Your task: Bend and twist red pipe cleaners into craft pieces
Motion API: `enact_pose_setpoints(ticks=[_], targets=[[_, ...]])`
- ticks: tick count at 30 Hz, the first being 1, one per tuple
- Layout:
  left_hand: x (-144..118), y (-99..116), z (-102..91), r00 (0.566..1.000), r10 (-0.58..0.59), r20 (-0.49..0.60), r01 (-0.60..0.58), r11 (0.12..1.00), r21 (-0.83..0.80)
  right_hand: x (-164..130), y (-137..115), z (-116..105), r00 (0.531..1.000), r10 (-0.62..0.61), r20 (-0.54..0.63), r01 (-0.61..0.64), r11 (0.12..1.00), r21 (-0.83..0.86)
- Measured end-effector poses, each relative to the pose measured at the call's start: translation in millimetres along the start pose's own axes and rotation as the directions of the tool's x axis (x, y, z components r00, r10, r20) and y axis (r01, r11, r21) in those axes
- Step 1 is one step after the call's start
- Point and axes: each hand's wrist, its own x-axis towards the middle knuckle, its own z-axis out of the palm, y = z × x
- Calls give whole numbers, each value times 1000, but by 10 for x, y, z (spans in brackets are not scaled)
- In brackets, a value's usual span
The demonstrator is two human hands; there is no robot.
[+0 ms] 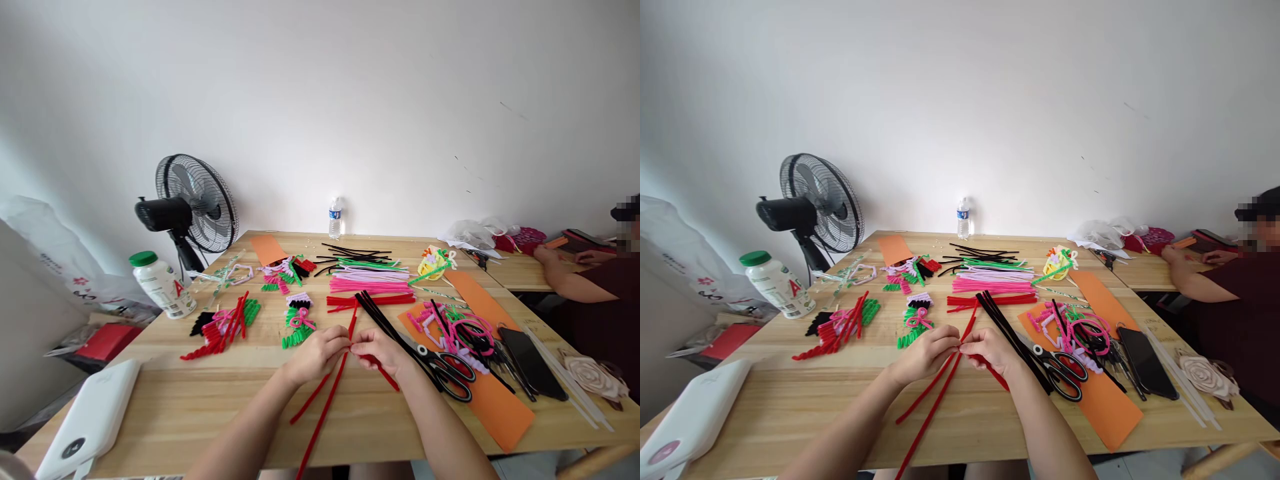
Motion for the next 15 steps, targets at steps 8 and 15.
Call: enact_pose_setpoints(ticks=[8,15], targets=[[14,92,14,999,38,36,-40,998,50,-30,35,-56,992,24,125,-23,1000,-7],[26,23,69,999,26,-37,-21,992,121,-15,35,-32,993,-69,93,72,997,-34]])
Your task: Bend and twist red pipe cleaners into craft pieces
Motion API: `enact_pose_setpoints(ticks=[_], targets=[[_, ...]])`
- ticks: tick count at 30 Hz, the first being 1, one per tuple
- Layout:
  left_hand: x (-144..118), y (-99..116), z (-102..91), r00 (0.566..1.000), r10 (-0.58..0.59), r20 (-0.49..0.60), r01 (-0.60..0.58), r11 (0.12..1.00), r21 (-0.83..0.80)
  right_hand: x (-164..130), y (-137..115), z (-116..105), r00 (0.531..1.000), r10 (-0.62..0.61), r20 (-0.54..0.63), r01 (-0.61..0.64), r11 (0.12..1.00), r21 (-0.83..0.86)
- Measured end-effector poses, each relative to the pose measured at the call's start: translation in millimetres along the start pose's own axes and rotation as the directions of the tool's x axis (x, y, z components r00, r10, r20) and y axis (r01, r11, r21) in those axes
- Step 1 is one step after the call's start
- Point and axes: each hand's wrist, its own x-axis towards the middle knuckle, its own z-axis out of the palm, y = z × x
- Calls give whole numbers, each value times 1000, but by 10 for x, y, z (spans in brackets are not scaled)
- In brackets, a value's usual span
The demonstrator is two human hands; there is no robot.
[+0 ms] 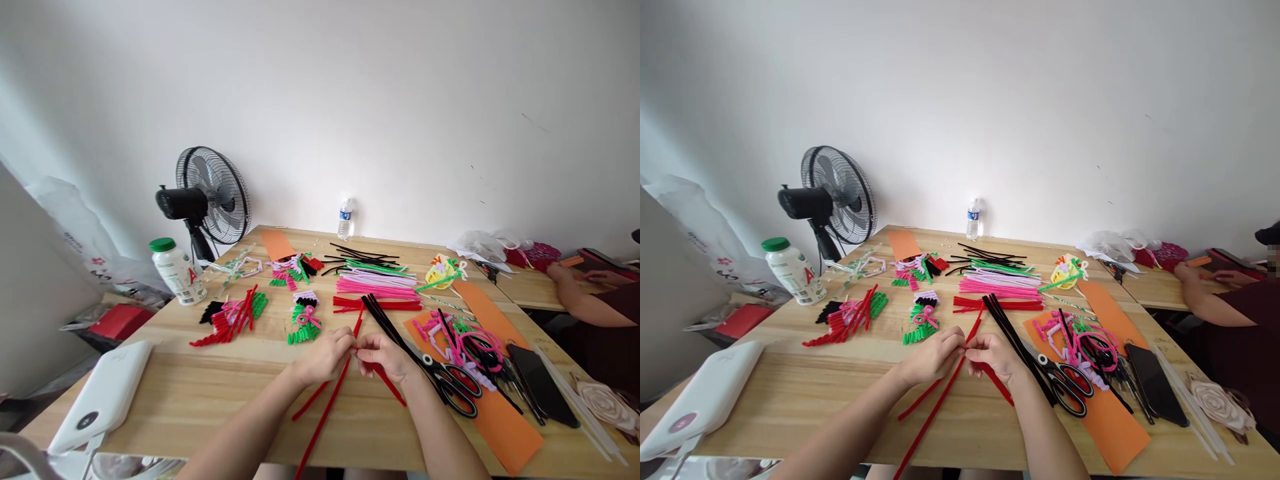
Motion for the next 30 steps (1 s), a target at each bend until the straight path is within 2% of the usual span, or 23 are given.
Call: enact_pose_setpoints(ticks=[4,6,9,10,11,12,14,16,18,19,20,21,22,23,24,25,26,27,30], targets=[[12,-10,22,998,-25,-63,25,1000,-6,17,-7,11,999,-41,-32,38,995,-94],[34,1,40,991,-83,-106,77,995,-64,34,-5,11,991,-103,-86,85,977,-197],[91,-4,76,941,-311,-133,272,929,-252,72,3,17,956,-265,-123,183,872,-454],[109,-18,88,904,-415,-100,360,868,-341,87,7,23,928,-355,-114,238,799,-551],[125,-39,98,852,-523,-30,458,771,-442,100,12,31,888,-453,-83,300,706,-641],[135,-65,106,793,-605,72,541,645,-540,111,18,41,843,-537,-40,352,606,-714],[144,-120,115,699,-657,282,624,369,-689,125,32,63,754,-655,55,427,425,-798],[141,-161,118,667,-609,430,630,153,-762,126,47,80,703,-701,117,457,320,-830],[137,-171,119,665,-552,504,628,48,-777,122,60,86,685,-717,131,461,287,-840],[134,-162,119,662,-550,509,635,51,-771,121,64,84,692,-712,119,453,301,-839],[131,-145,117,668,-574,473,636,110,-764,123,68,76,712,-697,87,436,341,-833],[126,-122,113,694,-611,380,618,235,-750,126,69,64,743,-668,39,408,406,-817],[119,-97,106,745,-622,240,575,416,-705,132,69,48,785,-619,-19,369,492,-788],[108,-73,96,811,-579,87,504,615,-607,138,67,28,828,-554,-83,320,590,-741],[95,-53,82,882,-471,-35,403,789,-464,143,65,7,867,-477,-144,267,688,-674],[81,-41,66,939,-333,-86,291,903,-316,147,61,-13,899,-393,-190,215,778,-591],[67,-37,49,973,-214,-84,195,961,-196,148,58,-31,926,-310,-217,169,851,-497],[55,-41,31,989,-136,-62,129,985,-117,146,54,-45,947,-230,-224,127,908,-399],[36,-75,-16,998,-59,-20,59,998,-19,129,49,-63,983,-61,-176,33,987,-158]])
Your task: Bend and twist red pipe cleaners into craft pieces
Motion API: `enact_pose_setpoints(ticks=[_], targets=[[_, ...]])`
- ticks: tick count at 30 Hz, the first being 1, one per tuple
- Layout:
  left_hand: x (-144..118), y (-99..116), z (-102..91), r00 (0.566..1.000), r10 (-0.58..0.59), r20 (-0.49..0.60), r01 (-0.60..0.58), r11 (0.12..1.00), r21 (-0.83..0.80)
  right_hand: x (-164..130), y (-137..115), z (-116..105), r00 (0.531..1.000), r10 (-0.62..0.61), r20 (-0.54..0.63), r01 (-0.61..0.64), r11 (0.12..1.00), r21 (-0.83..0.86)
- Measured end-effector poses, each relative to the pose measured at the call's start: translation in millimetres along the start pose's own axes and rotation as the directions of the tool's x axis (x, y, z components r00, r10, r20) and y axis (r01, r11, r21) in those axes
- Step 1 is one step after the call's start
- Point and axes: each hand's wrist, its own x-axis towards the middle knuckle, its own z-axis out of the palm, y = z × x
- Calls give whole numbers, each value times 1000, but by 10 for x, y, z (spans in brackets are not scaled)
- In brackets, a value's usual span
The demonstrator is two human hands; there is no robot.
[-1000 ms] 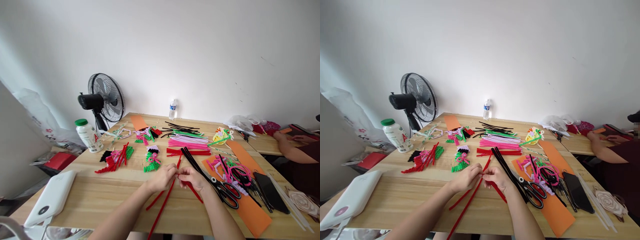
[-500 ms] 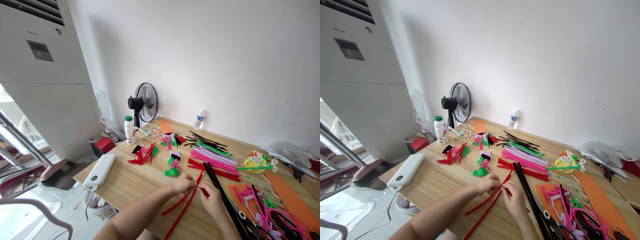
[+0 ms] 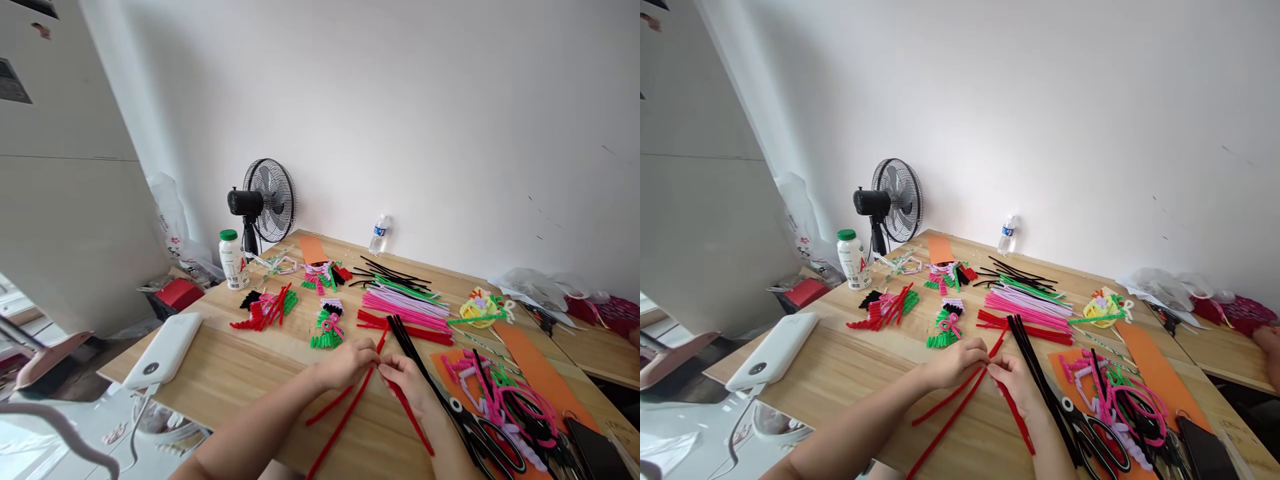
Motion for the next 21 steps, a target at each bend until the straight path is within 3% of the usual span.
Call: enact_pose_setpoints(ticks=[6,12,16,21], targets=[[11,-1,-53,998,40,58,-44,996,76,-18,17,-4,992,54,113,-64,994,92],[-1,-1,-47,997,-1,72,-5,996,90,-7,34,-19,995,-11,96,15,999,-43],[-18,-33,10,996,-84,26,84,996,16,-24,10,14,978,-202,54,209,939,-271],[3,-18,84,939,-344,0,337,920,-203,-73,-55,111,863,-505,8,441,745,-501]])
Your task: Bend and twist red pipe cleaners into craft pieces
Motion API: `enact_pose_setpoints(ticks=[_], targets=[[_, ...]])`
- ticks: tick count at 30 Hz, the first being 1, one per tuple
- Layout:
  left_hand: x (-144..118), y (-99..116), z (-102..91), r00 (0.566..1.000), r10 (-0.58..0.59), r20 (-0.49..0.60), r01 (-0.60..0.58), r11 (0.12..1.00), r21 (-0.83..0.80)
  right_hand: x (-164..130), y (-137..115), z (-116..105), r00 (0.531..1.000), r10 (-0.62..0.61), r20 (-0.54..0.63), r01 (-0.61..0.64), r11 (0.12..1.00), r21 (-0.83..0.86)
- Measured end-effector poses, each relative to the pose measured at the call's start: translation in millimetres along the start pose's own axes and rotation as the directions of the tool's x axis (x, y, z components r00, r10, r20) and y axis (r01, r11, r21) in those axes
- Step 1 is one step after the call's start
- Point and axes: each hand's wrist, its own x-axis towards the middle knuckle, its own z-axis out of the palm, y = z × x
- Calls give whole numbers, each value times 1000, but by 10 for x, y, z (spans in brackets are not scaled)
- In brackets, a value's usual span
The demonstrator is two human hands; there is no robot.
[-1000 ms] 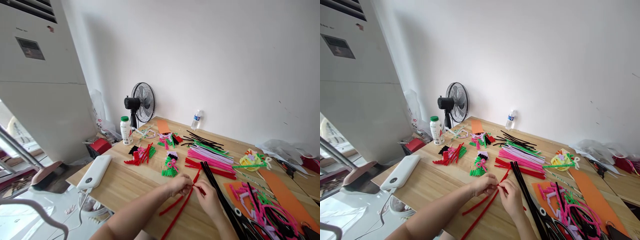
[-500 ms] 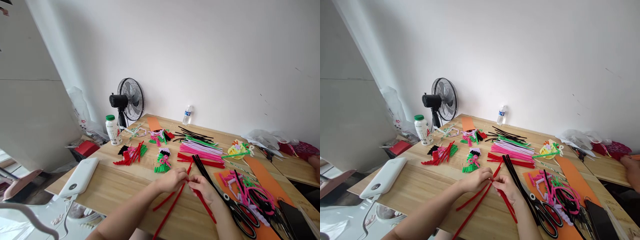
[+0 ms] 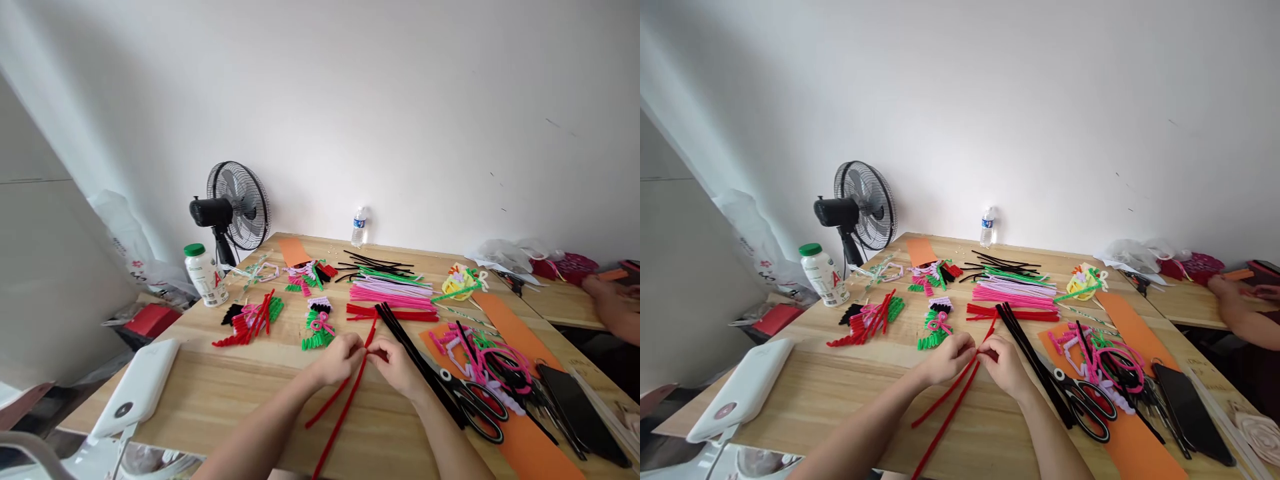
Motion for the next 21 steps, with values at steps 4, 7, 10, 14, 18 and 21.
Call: enact_pose_setpoints(ticks=[4,7,10,14,18,21], targets=[[5,52,-11,991,-111,77,122,980,-155,-1,30,42,999,-41,-28,41,999,-9],[0,51,-40,996,-37,86,48,990,-132,-8,109,68,997,69,-17,-67,996,66],[-2,27,-62,998,37,56,-32,995,-94,-15,133,31,970,227,91,-243,935,259],[-8,20,-78,995,80,-58,-86,990,-108,-5,96,-118,925,302,230,-380,737,559],[-42,30,-56,959,165,-228,-203,968,-151,12,126,-161,944,290,160,-291,497,818],[-68,27,-24,914,240,-327,-284,954,-94,2,159,-85,947,267,180,-284,427,859]])
